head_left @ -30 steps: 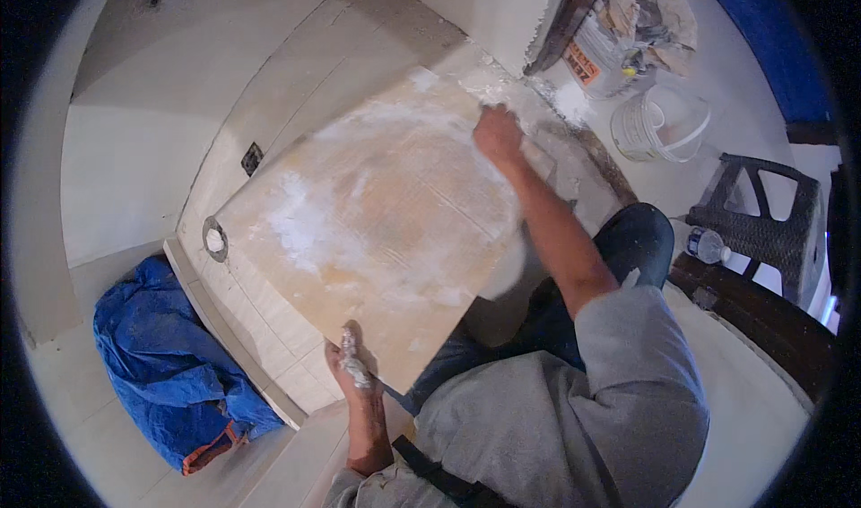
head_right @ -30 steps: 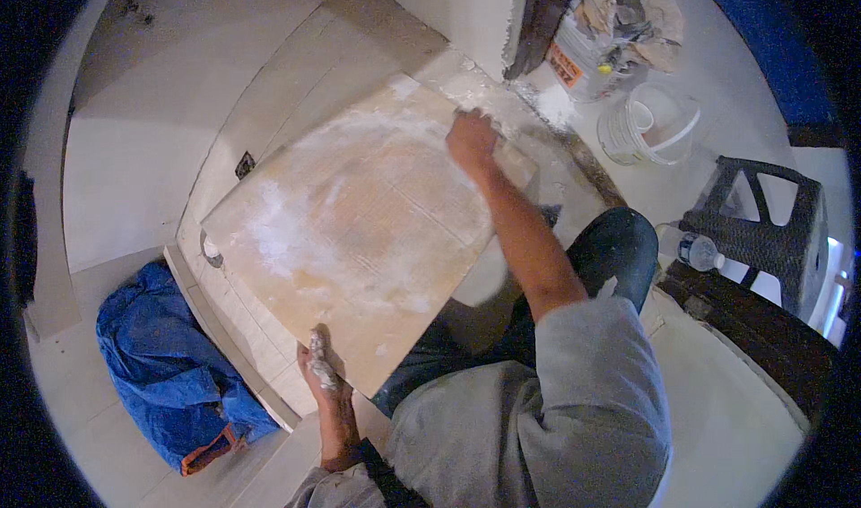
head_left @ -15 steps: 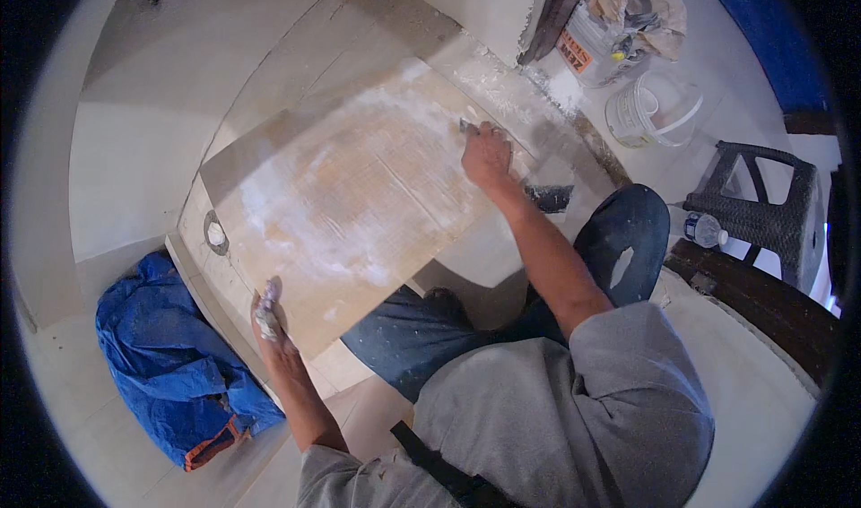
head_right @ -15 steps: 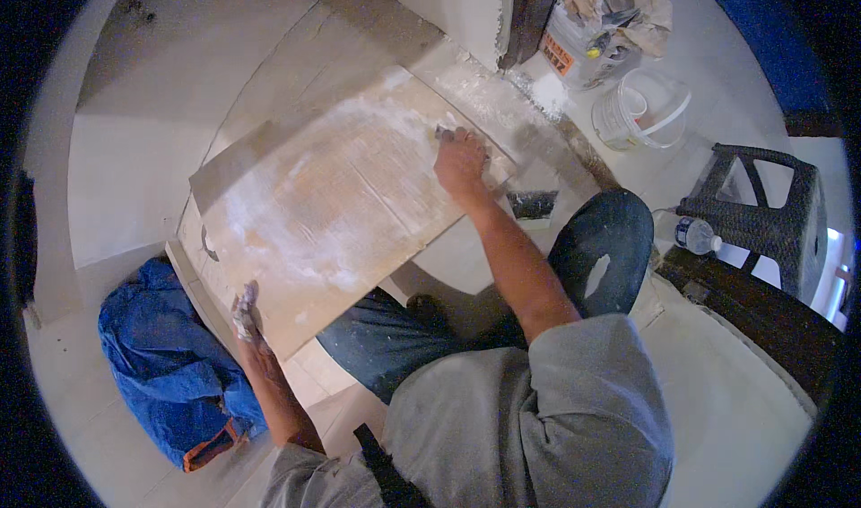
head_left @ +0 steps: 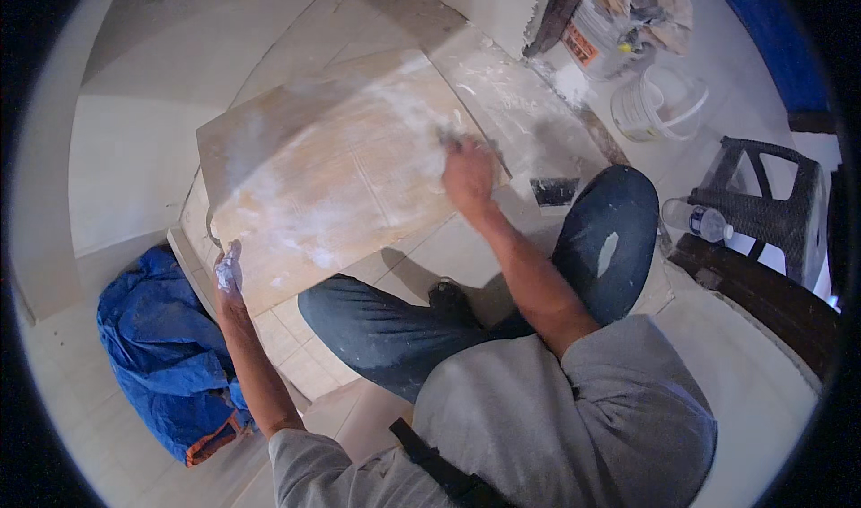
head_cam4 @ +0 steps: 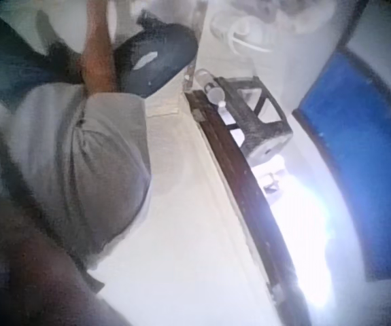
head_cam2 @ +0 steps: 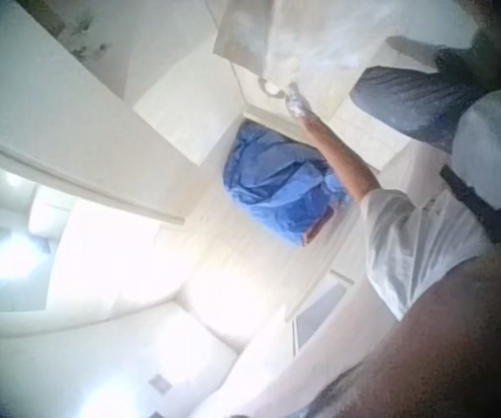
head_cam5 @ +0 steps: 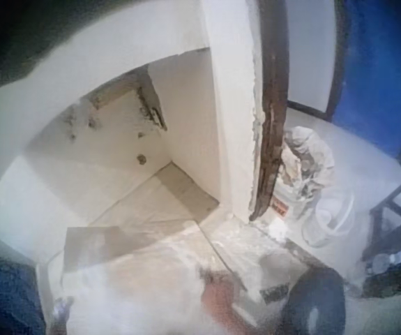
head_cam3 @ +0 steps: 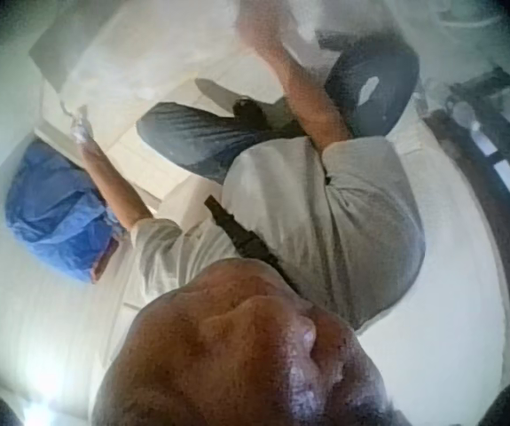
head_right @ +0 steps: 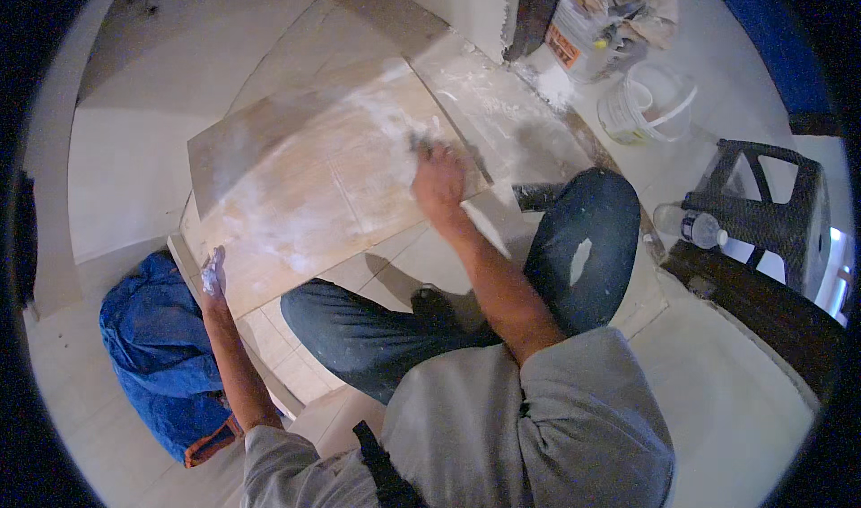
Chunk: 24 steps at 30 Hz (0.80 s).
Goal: The person scrapes and mixes joint compound between two putty knives, spreads the compound across a wooden board using a putty knife, and applies joint compound along the floor.
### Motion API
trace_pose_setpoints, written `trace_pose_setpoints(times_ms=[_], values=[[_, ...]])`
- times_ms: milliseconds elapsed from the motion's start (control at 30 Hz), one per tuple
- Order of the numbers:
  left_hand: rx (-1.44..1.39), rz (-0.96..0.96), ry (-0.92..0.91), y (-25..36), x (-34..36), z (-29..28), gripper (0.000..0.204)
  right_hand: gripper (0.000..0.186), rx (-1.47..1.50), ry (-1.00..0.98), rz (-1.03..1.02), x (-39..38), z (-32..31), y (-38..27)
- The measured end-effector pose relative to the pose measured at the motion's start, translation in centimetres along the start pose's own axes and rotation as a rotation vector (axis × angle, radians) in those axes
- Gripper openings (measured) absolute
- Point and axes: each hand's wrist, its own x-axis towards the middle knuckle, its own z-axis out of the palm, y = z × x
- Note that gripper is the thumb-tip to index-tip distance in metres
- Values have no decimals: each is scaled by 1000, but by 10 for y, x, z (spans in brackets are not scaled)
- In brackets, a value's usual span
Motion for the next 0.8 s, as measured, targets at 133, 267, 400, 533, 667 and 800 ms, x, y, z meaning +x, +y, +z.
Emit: trace_pose_setpoints(times_ms=[133, 267, 400, 533, 667, 800], values=[[-63, 73, -61, -10, 30, -2, 41, 31, 5, 112, -95, -28, 38, -5], [-108, 87, -55, -29, 39, -25, 39, 31, -143, 42, 27, 11, 49, 22], [-169, 45, -95, -38, 19, 17, 32, 38, 73, -63, 176, 84, 57, 76], [-369, -109, -226, -71, 2, 51, 28, 50, 209, -261, 81, 163, 28, 150], [-381, -177, -172, -141, -2, 46, 29, 58, -94, -689, -133, 206, -48, 140], [-313, -288, -62, -206, 3, 30, 25, 54, -126, -743, -209, 190, -74, 155]])
